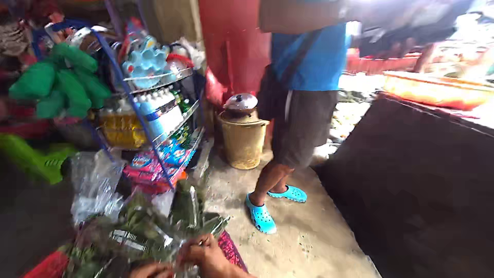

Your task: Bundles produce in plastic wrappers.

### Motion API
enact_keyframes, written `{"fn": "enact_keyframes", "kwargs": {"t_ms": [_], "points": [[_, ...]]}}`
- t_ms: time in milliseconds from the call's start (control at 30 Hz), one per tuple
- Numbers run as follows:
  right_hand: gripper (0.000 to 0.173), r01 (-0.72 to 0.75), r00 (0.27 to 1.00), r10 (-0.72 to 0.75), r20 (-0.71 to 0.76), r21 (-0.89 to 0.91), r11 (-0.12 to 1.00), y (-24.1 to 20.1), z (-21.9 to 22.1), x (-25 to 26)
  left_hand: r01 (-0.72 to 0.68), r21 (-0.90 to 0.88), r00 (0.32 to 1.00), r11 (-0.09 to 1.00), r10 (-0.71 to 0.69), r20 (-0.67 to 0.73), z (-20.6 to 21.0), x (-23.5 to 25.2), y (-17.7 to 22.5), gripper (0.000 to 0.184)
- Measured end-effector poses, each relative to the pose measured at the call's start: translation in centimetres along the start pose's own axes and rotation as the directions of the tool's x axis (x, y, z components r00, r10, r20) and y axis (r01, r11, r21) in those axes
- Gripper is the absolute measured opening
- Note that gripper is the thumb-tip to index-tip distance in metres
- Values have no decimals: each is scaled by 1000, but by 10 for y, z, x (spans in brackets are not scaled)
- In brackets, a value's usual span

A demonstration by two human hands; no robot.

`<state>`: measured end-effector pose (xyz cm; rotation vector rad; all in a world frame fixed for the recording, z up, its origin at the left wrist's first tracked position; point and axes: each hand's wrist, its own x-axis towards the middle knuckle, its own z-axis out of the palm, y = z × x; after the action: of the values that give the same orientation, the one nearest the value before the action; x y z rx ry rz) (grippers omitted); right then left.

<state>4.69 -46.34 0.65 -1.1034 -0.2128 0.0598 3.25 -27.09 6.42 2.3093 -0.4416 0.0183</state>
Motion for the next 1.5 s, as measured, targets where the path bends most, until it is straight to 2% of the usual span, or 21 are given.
{"fn": "enact_keyframes", "kwargs": {"t_ms": [100,200,267,367,467,533,600,633,700,867,933,1000,1067,1133,1200,1233,1300,1367,1400,1433,1500], "points": [[30,-42,999,41,27,26,999,-5,7,5,13,-8,992,1000,-14,-124,-4,-11,6,17],[33,-119,992,120,25,-35,992,5,8,11,28,8,994,1000,-27,-110,-7,-20,-1,27],[35,-142,986,151,65,-125,982,6,5,14,-30,-17,995,999,28,-96,-4,-20,-14,27],[38,-61,978,116,176,-291,955,-1,0,22,-143,-44,987,989,139,-82,3,-18,-31,24],[43,49,981,26,193,-370,928,-3,6,24,-230,7,963,973,229,-142,2,-20,-38,19],[42,79,973,9,230,-370,926,-1,12,25,-320,132,869,938,346,-355,5,-27,-45,14],[41,95,968,3,251,-379,920,2,21,25,-357,344,697,868,493,-521,3,-30,-54,12],[41,104,970,-5,243,-394,913,3,28,24,-331,428,662,841,531,-530,0,-32,-57,12],[38,133,967,-32,251,-398,908,8,36,27,-296,487,704,822,532,-471,-9,-33,-66,20],[36,136,959,-10,284,-428,893,17,38,45,-329,181,899,927,366,-242,-22,-15,-99,24],[37,94,969,21,246,-446,890,25,39,53,-349,40,920,936,350,-175,-34,-9,-108,20],[39,56,978,40,207,-439,897,30,40,62,-325,-137,922,936,282,-265,-56,-6,-119,16],[41,34,985,42,165,-431,902,34,41,69,-202,-233,886,951,76,-458,-88,-6,-150,16],[41,22,991,36,129,-428,904,34,42,75,181,-228,829,957,-273,-488,-124,-6,-211,22],[40,30,993,19,118,-403,915,35,43,80,621,-115,711,776,-618,-334,-141,-10,-287,31],[39,31,994,14,111,-392,920,35,43,82,752,-49,631,658,-739,-237,-138,-14,-321,33],[36,34,993,10,116,-371,928,37,43,85,891,-38,449,452,-890,-75,-122,-25,-362,39],[34,36,992,13,127,-375,926,39,42,86,930,-207,317,304,-948,35,-101,-36,-378,46],[34,33,991,19,134,-382,924,40,42,86,905,-319,311,282,-949,42,-90,-40,-390,46],[33,29,989,30,142,-394,918,41,43,86,861,-392,358,325,-934,12,-82,-42,-403,43],[32,7,989,53,138,-400,916,42,45,83,757,-423,505,497,-857,-102,-82,-40,-407,36]]}}
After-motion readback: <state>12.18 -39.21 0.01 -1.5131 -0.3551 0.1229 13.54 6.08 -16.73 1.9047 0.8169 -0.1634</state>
